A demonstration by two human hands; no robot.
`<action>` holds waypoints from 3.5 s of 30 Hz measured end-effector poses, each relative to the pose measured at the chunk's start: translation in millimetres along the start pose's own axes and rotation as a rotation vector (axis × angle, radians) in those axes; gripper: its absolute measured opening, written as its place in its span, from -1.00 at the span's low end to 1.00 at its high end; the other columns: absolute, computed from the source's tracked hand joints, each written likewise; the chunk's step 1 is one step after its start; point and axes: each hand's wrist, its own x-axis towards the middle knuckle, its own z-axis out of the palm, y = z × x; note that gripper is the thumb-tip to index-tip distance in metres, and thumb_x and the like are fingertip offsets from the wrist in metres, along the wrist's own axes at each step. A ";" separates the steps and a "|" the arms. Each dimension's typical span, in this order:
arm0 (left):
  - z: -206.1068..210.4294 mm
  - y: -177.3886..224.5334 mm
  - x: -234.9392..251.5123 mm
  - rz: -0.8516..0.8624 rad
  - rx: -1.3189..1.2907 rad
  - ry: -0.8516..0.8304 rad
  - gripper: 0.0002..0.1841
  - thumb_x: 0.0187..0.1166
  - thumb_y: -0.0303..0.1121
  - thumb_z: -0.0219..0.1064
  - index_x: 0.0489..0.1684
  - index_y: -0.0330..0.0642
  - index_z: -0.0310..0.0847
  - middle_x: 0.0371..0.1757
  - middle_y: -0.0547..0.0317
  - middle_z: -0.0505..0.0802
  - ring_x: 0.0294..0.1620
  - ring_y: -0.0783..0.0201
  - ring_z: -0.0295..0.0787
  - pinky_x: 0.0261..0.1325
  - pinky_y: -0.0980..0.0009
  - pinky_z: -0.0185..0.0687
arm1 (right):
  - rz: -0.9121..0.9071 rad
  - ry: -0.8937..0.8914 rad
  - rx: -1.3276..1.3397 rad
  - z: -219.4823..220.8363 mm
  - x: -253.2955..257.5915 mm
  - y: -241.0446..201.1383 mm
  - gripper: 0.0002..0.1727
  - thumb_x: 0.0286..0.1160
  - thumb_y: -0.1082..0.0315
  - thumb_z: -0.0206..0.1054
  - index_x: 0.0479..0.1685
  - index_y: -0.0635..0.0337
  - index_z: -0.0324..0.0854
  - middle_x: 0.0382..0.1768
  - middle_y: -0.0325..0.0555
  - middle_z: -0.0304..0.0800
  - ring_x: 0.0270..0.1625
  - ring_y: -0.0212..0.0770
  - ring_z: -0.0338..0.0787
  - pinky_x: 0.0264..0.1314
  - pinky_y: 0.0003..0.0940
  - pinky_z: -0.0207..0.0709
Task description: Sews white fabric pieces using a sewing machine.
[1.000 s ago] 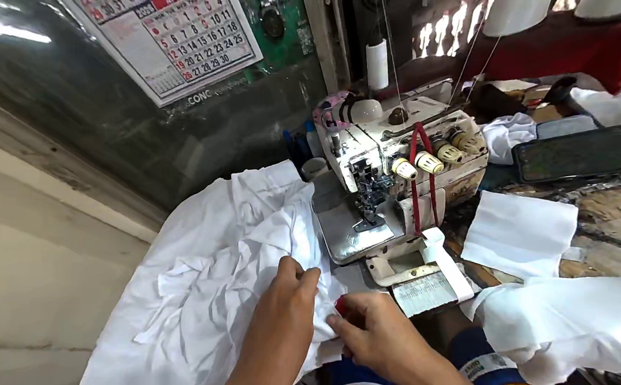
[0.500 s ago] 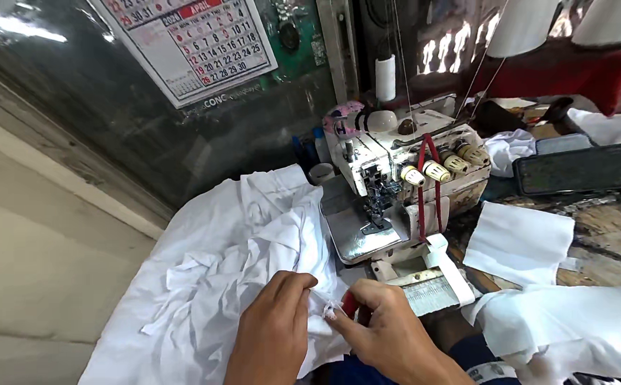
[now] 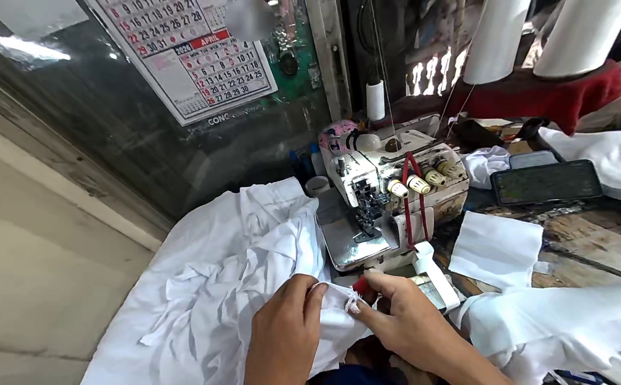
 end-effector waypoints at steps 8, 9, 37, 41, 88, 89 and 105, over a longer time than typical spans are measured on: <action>9.4 14.0 65.4 0.047 -0.380 -0.096 -0.74 0.77 -0.08 0.18 -0.08 0.06 0.76 -0.40 0.46 0.78 -0.45 0.50 0.69 -0.42 0.49 0.66 | 0.049 0.076 0.300 -37.5 6.7 -7.8 -0.76 0.62 0.10 0.40 -0.02 0.06 0.69 -0.38 -0.22 0.84 -0.58 -0.25 0.79 -0.63 -0.32 0.74; 17.2 22.0 79.1 0.068 -0.308 -0.085 -0.74 0.77 -0.10 0.15 -0.09 0.07 0.74 -0.41 0.44 0.75 -0.46 0.48 0.66 -0.41 0.43 0.64 | 0.099 0.112 0.344 -43.7 12.3 -7.1 -0.77 0.59 0.13 0.43 -0.06 0.09 0.69 -0.41 -0.17 0.85 -0.59 -0.21 0.81 -0.63 -0.30 0.76; 22.3 -1.3 141.5 0.439 -0.056 -0.529 -0.83 0.61 0.01 0.29 -0.11 0.33 0.78 -0.03 0.58 0.71 -0.02 0.58 0.66 -0.01 0.45 0.71 | 0.248 0.231 0.569 -47.8 36.9 23.9 -0.66 0.48 0.22 0.53 0.02 0.18 0.52 -0.41 -0.02 0.83 -0.54 -0.05 0.88 -0.58 -0.16 0.84; 13.1 6.8 149.6 0.449 -0.080 -0.502 -0.92 0.50 -0.07 0.41 -0.20 0.30 0.73 -0.07 0.58 0.71 -0.12 0.59 0.67 -0.17 0.54 0.72 | 0.176 0.272 0.433 -47.0 41.1 29.6 -0.65 0.47 0.08 0.52 -0.05 0.10 0.56 -0.56 -0.17 0.71 -0.65 -0.20 0.73 -0.68 -0.28 0.70; 1.3 22.9 162.2 0.438 -0.436 -0.625 -0.93 0.56 -0.26 0.48 -0.13 0.11 0.82 -0.48 0.46 0.80 -0.65 0.48 0.63 -0.62 0.55 0.60 | 0.014 -0.117 0.038 -86.3 60.2 -16.2 -0.72 0.56 0.12 0.46 0.09 -0.08 0.53 -0.31 -0.21 0.77 -0.66 -0.29 0.70 -0.69 -0.37 0.66; 3.2 24.6 161.2 0.422 -0.455 -0.611 -0.94 0.55 -0.28 0.49 -0.14 0.10 0.83 -0.53 0.42 0.78 -0.67 0.46 0.61 -0.64 0.53 0.57 | 0.019 -0.110 0.073 -84.9 61.7 -15.2 -0.73 0.57 0.15 0.46 0.09 -0.07 0.53 -0.31 -0.18 0.79 -0.67 -0.26 0.71 -0.69 -0.35 0.69; 45.7 -18.3 141.1 0.590 -0.126 -0.363 -0.76 0.65 -0.26 0.19 -0.02 -0.11 0.75 -0.11 0.02 0.85 -0.23 0.07 0.84 -0.27 0.00 0.75 | -0.312 0.025 0.297 -82.9 61.1 -19.9 -0.75 0.65 0.42 0.28 0.18 0.29 0.70 -0.23 -0.05 0.81 -0.49 -0.34 0.72 -0.43 -0.40 0.69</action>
